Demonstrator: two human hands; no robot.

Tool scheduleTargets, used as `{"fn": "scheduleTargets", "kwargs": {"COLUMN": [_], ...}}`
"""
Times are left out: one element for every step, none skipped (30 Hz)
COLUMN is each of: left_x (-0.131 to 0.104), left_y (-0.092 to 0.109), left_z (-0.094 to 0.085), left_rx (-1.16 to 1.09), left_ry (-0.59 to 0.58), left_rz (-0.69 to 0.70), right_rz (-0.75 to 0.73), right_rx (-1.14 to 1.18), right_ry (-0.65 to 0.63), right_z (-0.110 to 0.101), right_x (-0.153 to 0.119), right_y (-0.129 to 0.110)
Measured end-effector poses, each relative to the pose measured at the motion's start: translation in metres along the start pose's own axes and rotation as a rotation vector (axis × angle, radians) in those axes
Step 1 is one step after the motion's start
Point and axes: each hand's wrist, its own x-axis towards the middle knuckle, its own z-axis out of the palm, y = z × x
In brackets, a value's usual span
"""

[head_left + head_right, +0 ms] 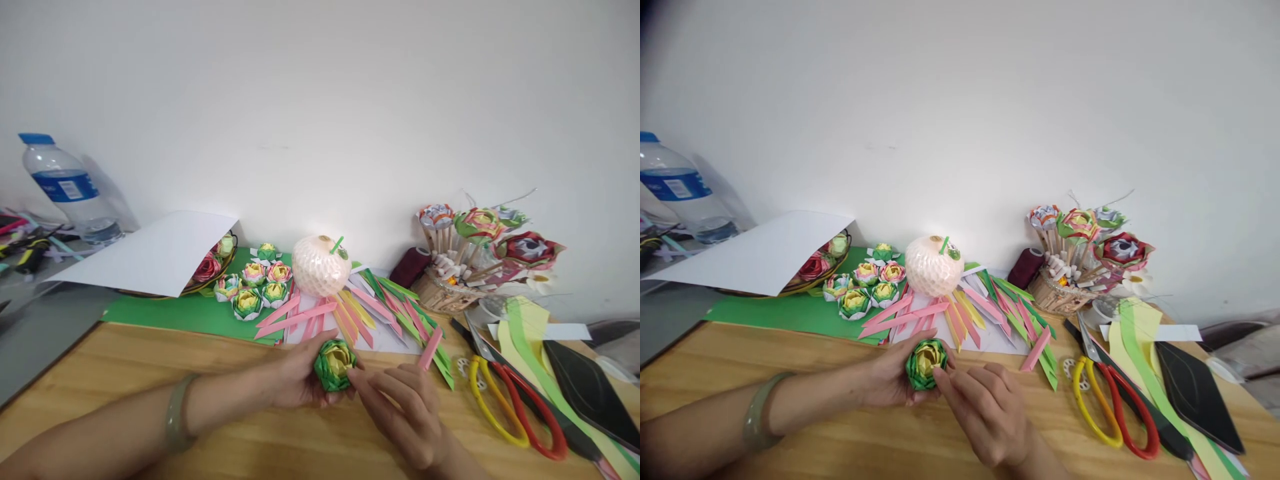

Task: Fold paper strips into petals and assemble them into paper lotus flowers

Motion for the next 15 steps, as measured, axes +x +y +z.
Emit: {"fn": "scheduleTargets", "kwargs": {"left_x": [0.0,0.001,0.001,0.001,0.001,0.001,0.0,0.0,0.0,0.0,0.0,0.0,0.0,0.001,0.001], "left_y": [0.0,0.0,0.0,0.001,0.002,0.004,0.006,0.008,0.01,0.012,0.013,0.013,0.013,0.012,0.011], "left_z": [0.001,0.001,0.002,0.002,0.003,0.003,0.003,0.003,0.003,0.002,0.002,0.001,0.001,0.001,0.002], "left_rx": [-0.001,-0.003,-0.002,0.004,0.013,0.02,0.027,0.032,0.035,0.038,0.044,0.055,0.069,0.089,0.11], "left_ry": [0.02,0.051,0.09,0.136,0.181,0.22,0.246,0.253,0.247,0.236,0.224,0.21,0.198,0.188,0.18], "left_rz": [-0.004,0.002,0.022,0.053,0.089,0.126,0.159,0.181,0.199,0.217,0.241,0.266,0.289,0.311,0.331], "right_rz": [0.012,0.027,0.047,0.075,0.112,0.169,0.248,0.341,0.44,0.534,0.613,0.675,0.718,0.74,0.751], "right_rx": [0.0,-0.004,-0.009,-0.01,-0.003,0.011,0.032,0.062,0.102,0.154,0.216,0.284,0.35,0.405,0.448], "right_ry": [-0.007,-0.022,-0.039,-0.048,-0.042,-0.023,-0.003,0.005,0.001,-0.017,-0.046,-0.081,-0.114,-0.146,-0.172], "right_z": [0.001,0.002,0.003,0.006,0.008,0.011,0.014,0.016,0.019,0.022,0.025,0.027,0.03,0.032,0.034], "right_x": [-0.002,-0.004,-0.007,-0.01,-0.012,-0.014,-0.016,-0.016,-0.016,-0.015,-0.014,-0.013,-0.012,-0.011,-0.011], "right_y": [0.0,0.0,0.0,0.0,0.001,0.001,0.001,0.001,0.001,0.001,0.001,0.0,0.0,-0.001,-0.001]}}
